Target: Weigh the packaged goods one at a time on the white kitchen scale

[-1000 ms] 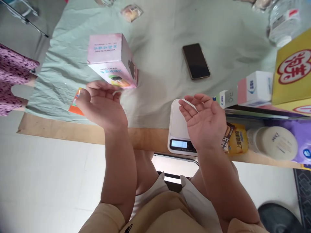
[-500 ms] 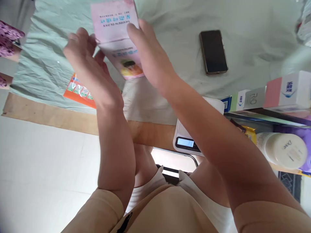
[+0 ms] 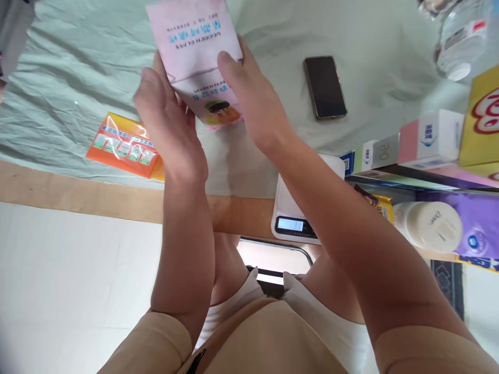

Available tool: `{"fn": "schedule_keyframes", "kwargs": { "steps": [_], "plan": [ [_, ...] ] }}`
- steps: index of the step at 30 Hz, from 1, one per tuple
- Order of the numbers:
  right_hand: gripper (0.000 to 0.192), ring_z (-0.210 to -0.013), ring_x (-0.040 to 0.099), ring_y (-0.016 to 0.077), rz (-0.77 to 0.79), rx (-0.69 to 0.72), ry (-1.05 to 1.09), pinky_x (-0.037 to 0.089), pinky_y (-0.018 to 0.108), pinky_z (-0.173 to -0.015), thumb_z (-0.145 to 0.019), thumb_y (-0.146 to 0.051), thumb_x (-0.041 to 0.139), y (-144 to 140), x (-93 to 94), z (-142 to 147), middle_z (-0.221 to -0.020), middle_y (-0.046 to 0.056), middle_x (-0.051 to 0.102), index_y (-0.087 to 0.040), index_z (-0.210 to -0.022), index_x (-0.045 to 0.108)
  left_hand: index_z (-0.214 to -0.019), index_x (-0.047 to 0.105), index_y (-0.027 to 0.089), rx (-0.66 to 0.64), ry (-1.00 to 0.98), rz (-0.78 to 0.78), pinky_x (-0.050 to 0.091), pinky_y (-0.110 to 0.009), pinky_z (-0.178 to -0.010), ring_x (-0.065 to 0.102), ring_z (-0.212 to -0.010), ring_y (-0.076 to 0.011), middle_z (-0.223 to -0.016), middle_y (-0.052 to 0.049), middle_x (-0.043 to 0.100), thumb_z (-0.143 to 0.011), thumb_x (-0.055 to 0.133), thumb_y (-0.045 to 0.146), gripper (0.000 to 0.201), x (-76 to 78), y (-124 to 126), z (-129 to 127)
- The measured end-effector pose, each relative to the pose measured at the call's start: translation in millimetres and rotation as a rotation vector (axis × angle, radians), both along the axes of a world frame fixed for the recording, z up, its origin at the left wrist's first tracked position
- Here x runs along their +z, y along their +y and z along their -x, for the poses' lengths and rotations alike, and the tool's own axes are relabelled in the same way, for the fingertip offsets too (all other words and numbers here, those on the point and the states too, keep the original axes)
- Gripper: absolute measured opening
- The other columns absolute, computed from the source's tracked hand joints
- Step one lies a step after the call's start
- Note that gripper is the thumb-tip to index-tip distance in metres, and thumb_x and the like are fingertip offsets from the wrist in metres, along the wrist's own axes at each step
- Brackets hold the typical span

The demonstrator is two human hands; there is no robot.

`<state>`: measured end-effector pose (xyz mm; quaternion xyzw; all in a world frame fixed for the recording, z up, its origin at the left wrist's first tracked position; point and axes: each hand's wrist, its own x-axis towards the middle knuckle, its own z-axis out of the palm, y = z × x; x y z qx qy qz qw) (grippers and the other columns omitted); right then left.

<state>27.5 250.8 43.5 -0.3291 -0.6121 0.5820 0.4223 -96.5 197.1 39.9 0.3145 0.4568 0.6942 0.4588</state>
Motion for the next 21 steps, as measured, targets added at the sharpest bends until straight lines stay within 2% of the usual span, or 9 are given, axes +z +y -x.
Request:
{"fn": "schedule_keyframes", "kwargs": {
  "steps": [2,4,5,7,10,14,17,21],
  "plan": [
    [0.075,-0.145,0.067,0.019,-0.052,-0.074,-0.002,0.058,0.039,-0.127,-0.101,-0.062,0.05,-16.1,14.4,-22.4,-0.16,0.0,0.068,-0.02,-0.163,0.045,-0.127,0.082,0.042,-0.041,0.118,-0.195,0.054,-0.043,-0.136,0.053,-0.165,-0.0283,-0.154,0.012,0.071,-0.11,0.058,0.058,0.034,-5.0,-8.2,-0.1],
    [0.068,-0.152,0.062,0.0198,-0.048,-0.214,-0.014,0.06,0.036,-0.123,-0.098,-0.066,0.057,-42.1,28.2,-52.6,-0.164,-0.005,0.066,-0.028,-0.154,0.057,-0.14,0.081,0.043,-0.122,0.254,-0.328,0.062,-0.045,-0.124,0.058,-0.159,-0.0347,-0.162,0.011,0.066,-0.103,0.059,0.08,0.056,-8.3,-19.3,-6.5],
    [0.061,-0.153,0.061,0.0198,-0.017,-0.292,-0.005,0.061,0.034,-0.121,-0.095,-0.066,0.062,-58.1,33.1,-68.6,-0.163,-0.007,0.066,-0.032,-0.145,0.066,-0.145,0.079,0.043,-0.161,0.315,-0.359,0.064,-0.044,-0.119,0.062,-0.153,-0.0352,-0.163,0.01,0.066,-0.104,0.055,0.083,0.062,-9.0,-25.9,-12.8],
    [0.054,-0.146,0.066,0.0237,0.003,-0.424,0.012,0.063,0.037,-0.116,-0.092,-0.074,0.069,-92.2,36.5,-97.6,-0.149,-0.002,0.074,-0.035,-0.129,0.077,-0.146,0.079,0.042,-0.223,0.393,-0.383,0.067,-0.042,-0.112,0.069,-0.142,-0.0324,-0.162,0.005,0.068,-0.11,0.045,0.078,0.062,-8.8,-41.1,-29.9],
    [0.059,-0.137,0.072,0.0308,0.046,-0.573,0.071,0.064,0.047,-0.117,-0.087,-0.085,0.069,-134.8,26.5,-126.2,-0.134,0.005,0.08,-0.035,-0.115,0.083,-0.14,0.084,0.037,-0.314,0.424,-0.397,0.07,-0.043,-0.101,0.076,-0.132,-0.0318,-0.153,-0.007,0.074,-0.111,0.042,0.076,0.064,-9.5,-64.0,-55.6],
    [0.064,-0.127,0.077,0.0331,0.096,-0.689,0.128,0.064,0.056,-0.119,-0.084,-0.089,0.067,-159.8,8.7,-138.8,-0.127,0.007,0.083,-0.032,-0.109,0.084,-0.134,0.087,0.032,-0.397,0.429,-0.368,0.071,-0.047,-0.094,0.079,-0.124,-0.0342,-0.146,-0.013,0.077,-0.106,0.052,0.081,0.067,-15.2,-80.9,-70.0],
    [0.057,-0.128,0.076,0.0287,0.14,-0.703,0.168,0.064,0.051,-0.119,-0.086,-0.084,0.069,-165.4,5.0,-140.5,-0.126,0.004,0.083,-0.034,-0.108,0.083,-0.132,0.088,0.032,-0.409,0.398,-0.326,0.07,-0.045,-0.094,0.078,-0.126,-0.0347,-0.145,-0.012,0.077,-0.103,0.058,0.081,0.064,-18.7,-83.8,-72.3],
    [0.05,-0.137,0.07,0.0236,0.127,-0.668,0.131,0.063,0.042,-0.119,-0.094,-0.081,0.066,-171.8,-1.3,-144.9,-0.139,-0.001,0.08,-0.04,-0.119,0.083,-0.129,0.088,0.036,-0.366,0.285,-0.247,0.066,-0.044,-0.099,0.075,-0.128,-0.0334,-0.145,-0.008,0.077,-0.103,0.059,0.081,0.06,-24.8,-81.3,-77.1]
  ]
}}
